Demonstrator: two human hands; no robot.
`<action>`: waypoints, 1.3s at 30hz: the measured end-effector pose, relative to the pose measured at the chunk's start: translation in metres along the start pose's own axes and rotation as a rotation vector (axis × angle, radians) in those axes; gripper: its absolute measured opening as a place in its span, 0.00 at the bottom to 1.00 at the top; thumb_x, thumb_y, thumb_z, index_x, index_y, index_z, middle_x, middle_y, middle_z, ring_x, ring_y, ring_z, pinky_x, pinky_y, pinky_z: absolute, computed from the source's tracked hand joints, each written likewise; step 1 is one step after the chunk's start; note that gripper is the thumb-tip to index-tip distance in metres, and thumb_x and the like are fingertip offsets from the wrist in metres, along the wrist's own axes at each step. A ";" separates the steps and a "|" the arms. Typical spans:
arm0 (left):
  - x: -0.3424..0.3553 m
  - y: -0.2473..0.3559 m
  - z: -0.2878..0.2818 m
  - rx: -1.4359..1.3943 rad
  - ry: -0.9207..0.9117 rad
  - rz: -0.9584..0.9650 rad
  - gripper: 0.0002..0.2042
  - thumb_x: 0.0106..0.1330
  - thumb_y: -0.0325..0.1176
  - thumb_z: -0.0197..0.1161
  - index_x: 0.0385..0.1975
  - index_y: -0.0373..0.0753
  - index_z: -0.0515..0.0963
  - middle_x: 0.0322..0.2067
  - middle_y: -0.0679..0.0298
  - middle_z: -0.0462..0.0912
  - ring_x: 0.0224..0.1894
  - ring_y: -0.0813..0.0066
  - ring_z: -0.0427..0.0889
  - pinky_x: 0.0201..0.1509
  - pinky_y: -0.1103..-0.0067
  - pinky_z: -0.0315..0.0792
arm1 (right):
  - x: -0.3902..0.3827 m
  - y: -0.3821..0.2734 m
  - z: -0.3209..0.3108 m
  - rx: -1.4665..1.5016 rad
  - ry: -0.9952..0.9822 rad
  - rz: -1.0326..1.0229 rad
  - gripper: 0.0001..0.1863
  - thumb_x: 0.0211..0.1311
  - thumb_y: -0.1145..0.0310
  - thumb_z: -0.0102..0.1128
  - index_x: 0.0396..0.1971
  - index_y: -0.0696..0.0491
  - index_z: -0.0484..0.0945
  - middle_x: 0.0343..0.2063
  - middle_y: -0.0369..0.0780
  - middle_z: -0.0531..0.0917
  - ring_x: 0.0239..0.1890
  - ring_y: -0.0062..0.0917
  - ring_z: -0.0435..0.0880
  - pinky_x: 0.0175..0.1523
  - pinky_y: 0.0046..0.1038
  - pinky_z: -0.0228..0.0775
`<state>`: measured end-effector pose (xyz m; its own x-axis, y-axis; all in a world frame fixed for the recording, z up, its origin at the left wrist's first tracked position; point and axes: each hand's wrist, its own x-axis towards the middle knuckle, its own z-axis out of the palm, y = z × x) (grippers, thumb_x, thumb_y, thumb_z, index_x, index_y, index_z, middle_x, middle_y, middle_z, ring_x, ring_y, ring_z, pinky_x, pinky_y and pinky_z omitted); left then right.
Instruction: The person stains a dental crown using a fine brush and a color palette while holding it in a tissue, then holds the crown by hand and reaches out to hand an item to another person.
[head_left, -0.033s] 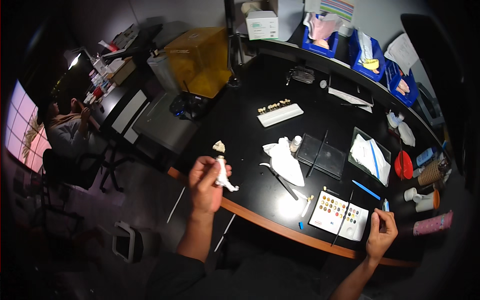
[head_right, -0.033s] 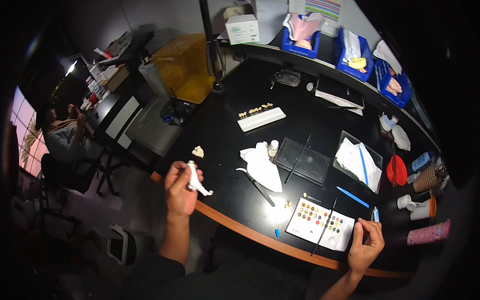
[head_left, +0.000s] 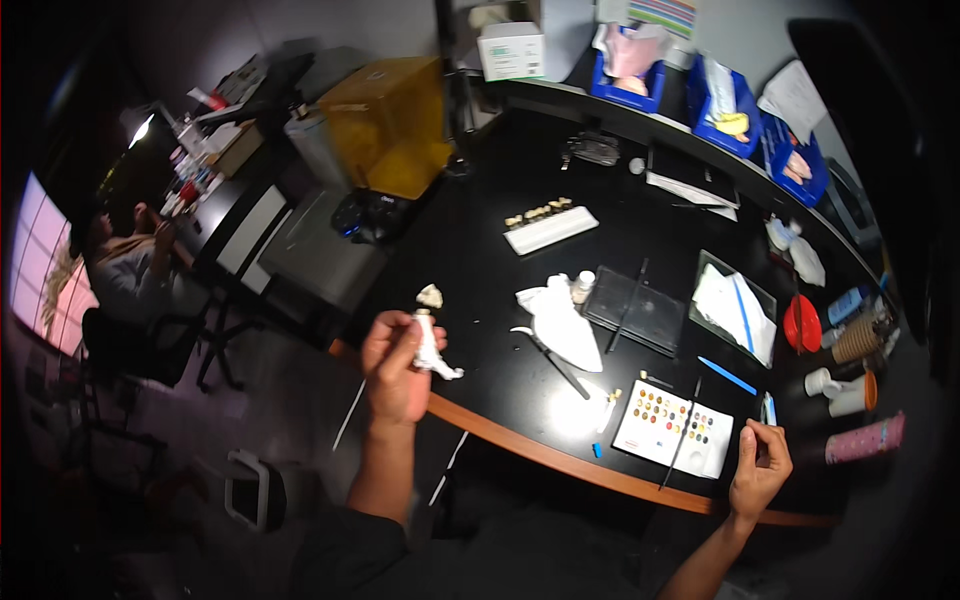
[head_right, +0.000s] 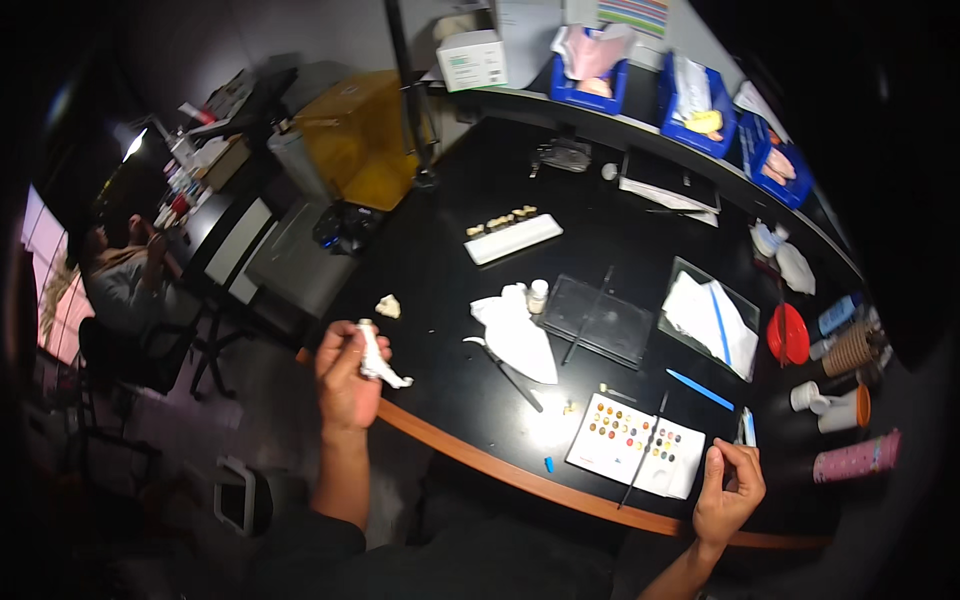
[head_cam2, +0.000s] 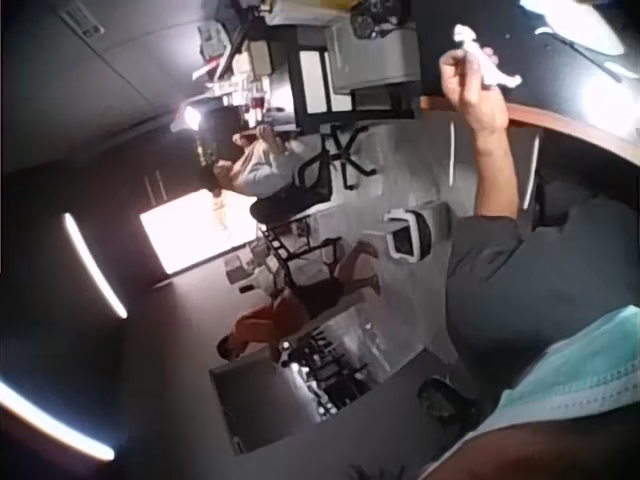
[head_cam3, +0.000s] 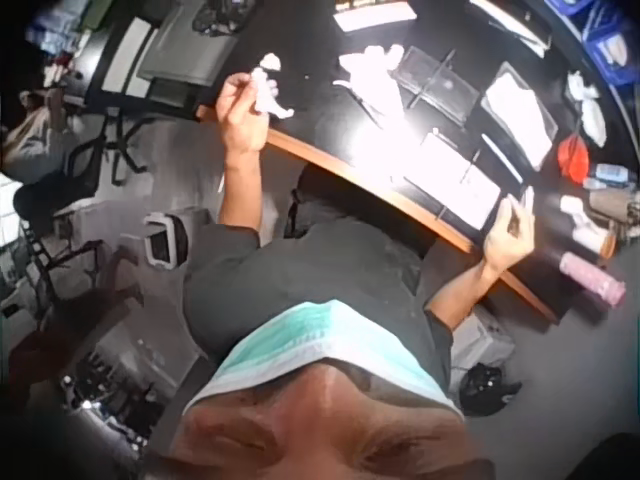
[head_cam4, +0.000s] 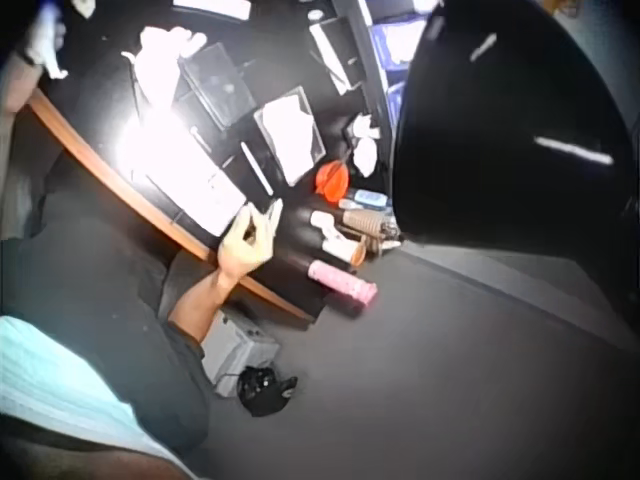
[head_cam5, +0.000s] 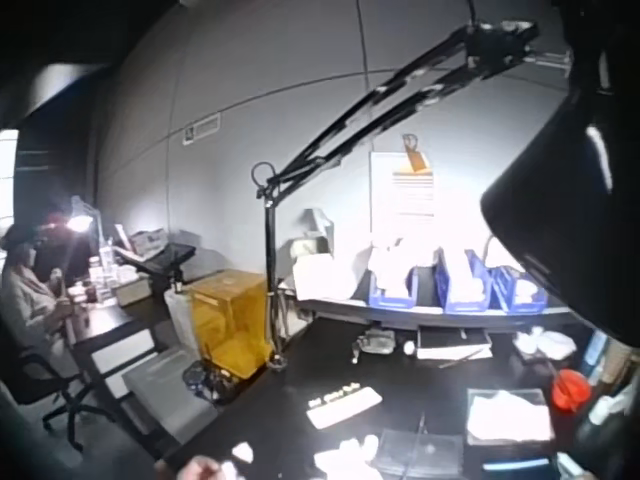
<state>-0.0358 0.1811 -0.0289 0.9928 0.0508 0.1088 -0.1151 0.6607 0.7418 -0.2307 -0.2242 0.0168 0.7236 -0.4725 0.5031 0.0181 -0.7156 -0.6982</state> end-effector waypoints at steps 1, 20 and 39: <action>0.001 0.014 -0.005 0.014 0.028 0.057 0.05 0.68 0.23 0.60 0.41 0.39 0.74 0.38 0.56 0.83 0.38 0.69 0.84 0.45 0.73 0.79 | -0.005 0.007 -0.001 0.013 -0.011 0.013 0.05 0.63 0.79 0.61 0.36 0.64 0.82 0.29 0.37 0.78 0.32 0.18 0.73 0.37 0.19 0.63; 0.019 0.011 0.012 0.073 0.018 0.203 0.08 0.63 0.17 0.64 0.36 0.35 0.73 0.39 0.57 0.82 0.38 0.70 0.86 0.43 0.73 0.83 | -0.047 0.073 -0.008 0.012 0.266 0.164 0.08 0.70 0.77 0.56 0.42 0.66 0.80 0.33 0.38 0.78 0.36 0.18 0.75 0.42 0.20 0.68; 0.067 0.044 0.002 -0.115 -0.006 0.121 0.06 0.62 0.18 0.60 0.36 0.35 0.80 0.38 0.59 0.84 0.45 0.71 0.83 0.60 0.76 0.76 | -0.055 0.069 0.000 -0.026 0.277 0.137 0.06 0.69 0.80 0.55 0.39 0.66 0.79 0.34 0.40 0.78 0.37 0.21 0.77 0.44 0.21 0.71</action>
<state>0.0259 0.2119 0.0122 0.9717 0.1308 0.1966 -0.2284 0.7315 0.6425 -0.2697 -0.2473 -0.0588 0.5025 -0.6854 0.5270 -0.0868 -0.6465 -0.7580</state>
